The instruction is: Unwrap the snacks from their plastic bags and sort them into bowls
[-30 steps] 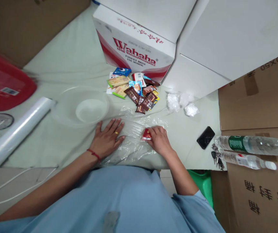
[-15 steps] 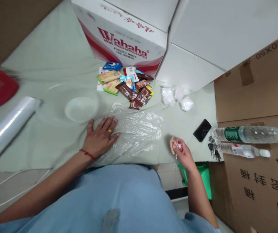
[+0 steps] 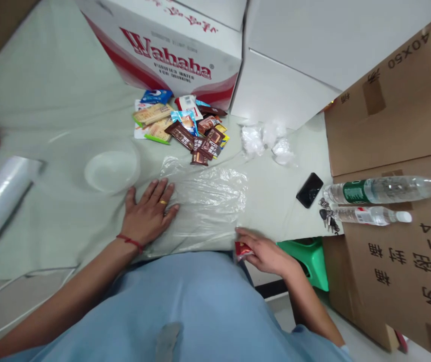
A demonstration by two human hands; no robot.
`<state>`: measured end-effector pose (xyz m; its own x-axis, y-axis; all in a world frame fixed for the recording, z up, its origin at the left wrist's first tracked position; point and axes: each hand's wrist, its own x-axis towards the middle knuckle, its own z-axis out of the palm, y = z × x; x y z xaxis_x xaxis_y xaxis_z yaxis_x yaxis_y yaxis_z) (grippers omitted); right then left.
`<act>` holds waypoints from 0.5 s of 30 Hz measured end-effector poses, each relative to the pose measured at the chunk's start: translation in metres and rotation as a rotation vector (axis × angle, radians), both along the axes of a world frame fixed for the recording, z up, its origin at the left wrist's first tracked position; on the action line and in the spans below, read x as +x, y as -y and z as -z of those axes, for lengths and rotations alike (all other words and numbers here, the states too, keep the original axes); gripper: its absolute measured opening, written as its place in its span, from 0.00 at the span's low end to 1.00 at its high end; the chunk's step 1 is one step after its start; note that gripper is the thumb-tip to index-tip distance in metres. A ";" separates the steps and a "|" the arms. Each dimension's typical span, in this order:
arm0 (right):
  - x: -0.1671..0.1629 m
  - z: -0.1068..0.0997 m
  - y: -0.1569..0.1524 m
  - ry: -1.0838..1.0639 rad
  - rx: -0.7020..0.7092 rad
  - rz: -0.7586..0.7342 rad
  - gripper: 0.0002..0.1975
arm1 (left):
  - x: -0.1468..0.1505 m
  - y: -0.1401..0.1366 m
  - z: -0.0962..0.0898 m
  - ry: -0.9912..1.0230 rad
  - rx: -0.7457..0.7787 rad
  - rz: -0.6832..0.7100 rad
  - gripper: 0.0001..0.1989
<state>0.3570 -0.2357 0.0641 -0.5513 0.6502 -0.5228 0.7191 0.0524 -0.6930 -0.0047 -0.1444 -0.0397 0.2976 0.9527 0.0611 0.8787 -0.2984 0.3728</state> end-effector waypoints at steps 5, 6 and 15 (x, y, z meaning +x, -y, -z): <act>0.029 -0.026 0.020 0.109 -0.059 0.051 0.19 | 0.001 0.000 -0.003 0.019 -0.002 -0.002 0.33; 0.030 -0.030 0.018 0.106 -0.015 0.094 0.20 | 0.001 0.000 -0.003 0.024 -0.003 0.001 0.33; -0.074 0.005 -0.084 -0.062 0.572 0.076 0.25 | 0.001 0.000 -0.002 0.043 -0.025 -0.002 0.34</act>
<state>0.2830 -0.1522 0.0590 -0.5102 0.8589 -0.0447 0.6947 0.3809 -0.6101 -0.0037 -0.1441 -0.0377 0.2934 0.9547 0.0497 0.8621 -0.2867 0.4179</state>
